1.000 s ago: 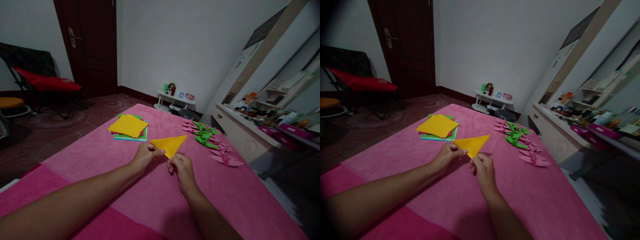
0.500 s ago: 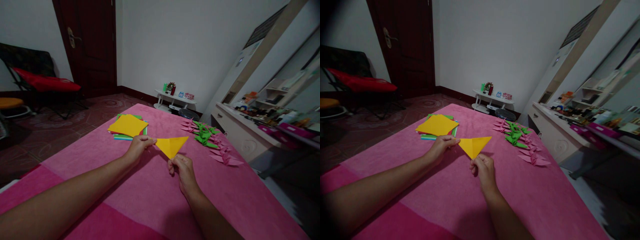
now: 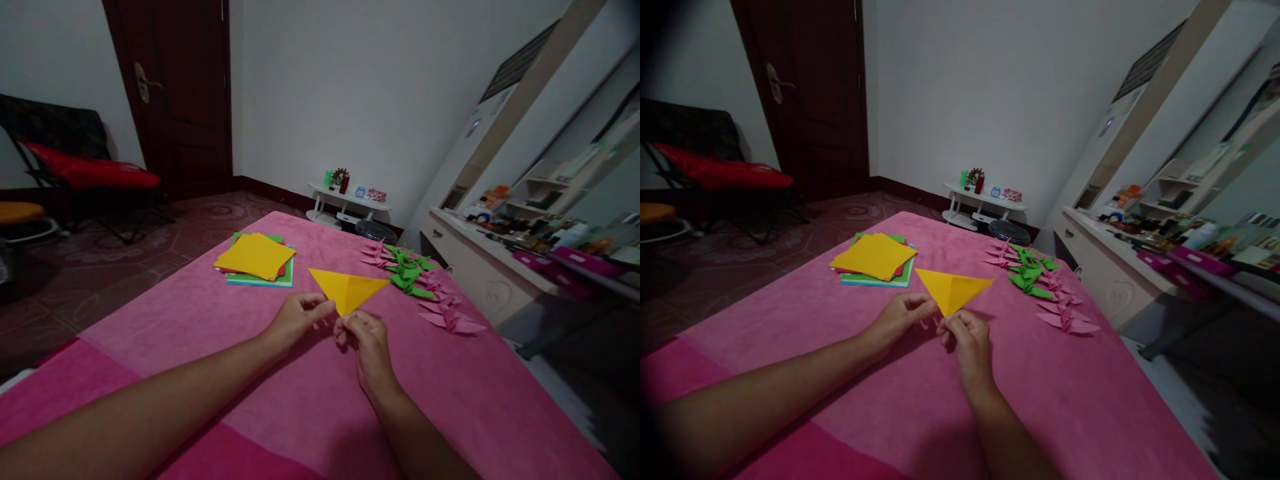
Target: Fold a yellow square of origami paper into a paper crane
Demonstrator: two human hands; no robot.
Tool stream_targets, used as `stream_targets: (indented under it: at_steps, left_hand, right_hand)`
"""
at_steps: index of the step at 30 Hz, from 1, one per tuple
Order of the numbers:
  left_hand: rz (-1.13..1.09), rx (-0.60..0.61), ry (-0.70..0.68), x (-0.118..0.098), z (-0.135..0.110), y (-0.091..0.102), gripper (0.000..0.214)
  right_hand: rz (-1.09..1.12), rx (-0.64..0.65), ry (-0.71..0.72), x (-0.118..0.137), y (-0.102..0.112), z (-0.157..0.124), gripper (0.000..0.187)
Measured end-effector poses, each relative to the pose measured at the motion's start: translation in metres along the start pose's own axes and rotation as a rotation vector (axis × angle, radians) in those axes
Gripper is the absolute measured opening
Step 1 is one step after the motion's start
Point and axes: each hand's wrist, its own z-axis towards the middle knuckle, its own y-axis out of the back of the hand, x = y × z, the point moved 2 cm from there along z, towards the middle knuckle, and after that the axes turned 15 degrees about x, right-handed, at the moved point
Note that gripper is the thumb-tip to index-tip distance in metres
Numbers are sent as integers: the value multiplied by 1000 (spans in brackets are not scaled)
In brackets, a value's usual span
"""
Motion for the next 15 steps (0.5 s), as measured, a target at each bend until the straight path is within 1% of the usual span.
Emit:
stream_targets:
  at_steps: [1, 2, 4, 8, 10, 12, 15]
  left_hand:
    - [-22, 46, -15, 0, -1, -9, 37]
    - [-43, 65, -32, 0, -1, -15, 36]
    - [-85, 50, -46, 1, -3, -21, 35]
    - [-116, -81, -6, 5, -4, -15, 33]
    - [-122, -128, 24, 6, -4, -13, 34]
    - [-119, -138, 60, 8, -4, -12, 35]
    - [-98, -103, 75, 8, -3, -15, 36]
  right_hand:
    - [-24, 20, 0, 0, -1, -1, 23]
    - [-51, 40, -2, 0, -3, -1, 24]
    - [-99, 65, -10, 1, -5, -2, 25]
    - [-104, 107, -38, 4, -8, -2, 24]
    - [-112, 91, -26, 7, -10, -2, 23]
    - [-121, 53, -2, 10, -12, -2, 22]
    - [-64, 19, 14, 9, -15, -1, 25]
